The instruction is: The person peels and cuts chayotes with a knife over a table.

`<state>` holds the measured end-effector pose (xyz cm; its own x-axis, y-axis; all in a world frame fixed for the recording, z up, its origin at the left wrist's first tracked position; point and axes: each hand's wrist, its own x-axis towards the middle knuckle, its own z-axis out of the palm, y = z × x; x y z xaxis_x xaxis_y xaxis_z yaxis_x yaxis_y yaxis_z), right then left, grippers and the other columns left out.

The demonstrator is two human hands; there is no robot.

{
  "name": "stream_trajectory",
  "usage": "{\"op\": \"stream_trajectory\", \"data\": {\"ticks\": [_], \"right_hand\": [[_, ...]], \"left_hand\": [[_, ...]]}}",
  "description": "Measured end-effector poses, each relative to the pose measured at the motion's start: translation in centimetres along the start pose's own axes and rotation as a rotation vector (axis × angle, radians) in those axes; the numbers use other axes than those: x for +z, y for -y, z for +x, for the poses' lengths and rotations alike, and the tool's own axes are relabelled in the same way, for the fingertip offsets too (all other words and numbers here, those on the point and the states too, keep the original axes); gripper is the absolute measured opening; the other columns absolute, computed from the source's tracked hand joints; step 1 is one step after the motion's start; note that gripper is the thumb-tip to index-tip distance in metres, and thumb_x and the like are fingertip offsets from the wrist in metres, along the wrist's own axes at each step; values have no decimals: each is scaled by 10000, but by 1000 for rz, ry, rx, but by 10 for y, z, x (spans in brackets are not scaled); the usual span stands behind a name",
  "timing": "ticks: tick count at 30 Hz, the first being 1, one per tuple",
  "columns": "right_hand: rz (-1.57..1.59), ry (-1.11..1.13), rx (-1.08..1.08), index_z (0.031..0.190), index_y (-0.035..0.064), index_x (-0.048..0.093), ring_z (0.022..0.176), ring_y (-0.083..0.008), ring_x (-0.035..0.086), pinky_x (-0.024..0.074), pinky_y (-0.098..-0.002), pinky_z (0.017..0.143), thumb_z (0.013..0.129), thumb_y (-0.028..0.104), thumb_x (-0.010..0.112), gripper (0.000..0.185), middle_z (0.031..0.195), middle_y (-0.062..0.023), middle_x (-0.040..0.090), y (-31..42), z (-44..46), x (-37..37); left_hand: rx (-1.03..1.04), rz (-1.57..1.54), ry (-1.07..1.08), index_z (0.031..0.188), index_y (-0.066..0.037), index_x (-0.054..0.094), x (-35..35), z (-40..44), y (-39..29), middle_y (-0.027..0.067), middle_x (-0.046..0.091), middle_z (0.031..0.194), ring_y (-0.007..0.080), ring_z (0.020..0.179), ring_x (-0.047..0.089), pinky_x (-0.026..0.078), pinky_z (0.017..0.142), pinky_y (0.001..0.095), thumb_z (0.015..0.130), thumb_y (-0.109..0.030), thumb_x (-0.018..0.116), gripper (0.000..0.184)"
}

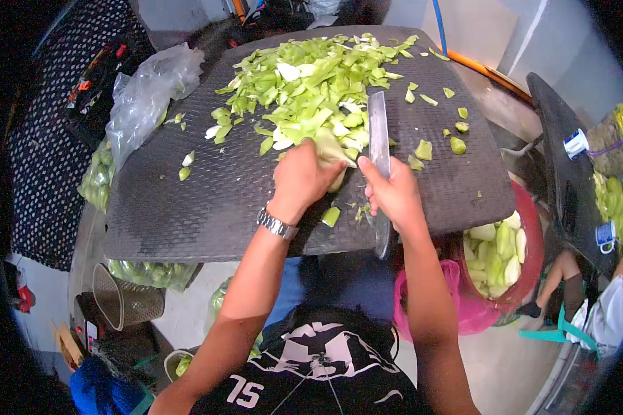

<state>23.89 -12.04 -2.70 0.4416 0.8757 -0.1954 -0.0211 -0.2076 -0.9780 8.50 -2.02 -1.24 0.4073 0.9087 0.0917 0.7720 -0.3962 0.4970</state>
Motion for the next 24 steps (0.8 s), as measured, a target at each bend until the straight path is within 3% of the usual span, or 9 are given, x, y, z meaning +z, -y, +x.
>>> {"op": "stream_trajectory", "data": {"ticks": [4, 8, 13, 15, 17, 18, 20, 23, 24], "right_hand": [[56, -23, -38, 949, 34, 614, 451, -78, 506, 439, -270, 403, 1022, 314, 690, 300, 660, -16, 591, -14, -10, -2], [209, -80, -11, 974, 35, 608, 453, -84, 508, 446, -270, 405, 1032, 297, 673, 276, 681, -29, 590, -13, -12, -3], [213, -66, -26, 978, 37, 604, 463, -90, 519, 453, -270, 412, 1040, 279, 660, 256, 683, -32, 586, -15, -14, -8], [205, -60, -48, 1016, 40, 627, 468, -75, 508, 441, -260, 415, 1033, 279, 670, 244, 691, -19, 590, -16, -15, -9], [135, -48, -93, 1062, 41, 648, 486, -69, 510, 438, -259, 435, 1020, 283, 688, 249, 699, -6, 597, -14, -19, -2], [63, -40, -128, 1089, 40, 657, 502, -71, 518, 441, -263, 454, 1010, 287, 701, 263, 702, 0, 603, -10, -25, 3], [-215, -89, -303, 1186, 44, 673, 579, -86, 562, 467, -296, 548, 962, 298, 760, 350, 709, 19, 618, -4, -35, 16], [-353, -50, -373, 1122, 42, 633, 679, -198, 663, 530, -346, 657, 895, 306, 821, 396, 805, -92, 695, 22, -61, 45], [-474, -98, -549, 1125, 46, 618, 738, -261, 687, 546, -385, 675, 874, 326, 836, 435, 909, -140, 703, 22, -65, 54]], "left_hand": [[50, -19, -13, 1058, 41, 660, 11, 10, -17, 277, 709, 1059, 413, 947, 731, 592, 814, 497, 762, -227, 778, 416], [180, -22, 27, 997, 26, 648, 21, 23, -24, 279, 717, 892, 451, 867, 713, 572, 799, 535, 770, -160, 718, 302], [89, 50, -109, 1093, 59, 641, -4, 40, -1, 280, 717, 873, 417, 866, 736, 600, 776, 487, 751, -153, 750, 417], [-5, -261, -84, 1207, 66, 604, -28, 43, 35, 272, 724, 987, 373, 919, 742, 602, 790, 441, 773, -94, 749, 485], [-134, -1394, 156, 1265, 61, 580, -37, 32, 65, 202, 699, 1122, 317, 954, 724, 615, 833, 441, 863, -70, 694, 438], [-216, -1627, 169, 1255, 26, 585, -42, 20, 75, 177, 692, 1135, 349, 987, 714, 614, 884, 453, 862, 1, 658, 400], [-203, -1938, 174, 1239, 37, 579, -41, 3, 91, 178, 682, 1157, 360, 1073, 684, 563, 1001, 507, 865, 19, 630, 379], [-324, -2214, -93, 1159, 27, 582, -38, -21, 80, 174, 664, 1165, 366, 1111, 659, 540, 1037, 523, 936, -29, 607, 232], [-348, -2242, -163, 1146, 24, 580, -39, -27, 74, 172, 658, 1159, 365, 1106, 656, 544, 1031, 514, 958, -47, 602, 202]]}}
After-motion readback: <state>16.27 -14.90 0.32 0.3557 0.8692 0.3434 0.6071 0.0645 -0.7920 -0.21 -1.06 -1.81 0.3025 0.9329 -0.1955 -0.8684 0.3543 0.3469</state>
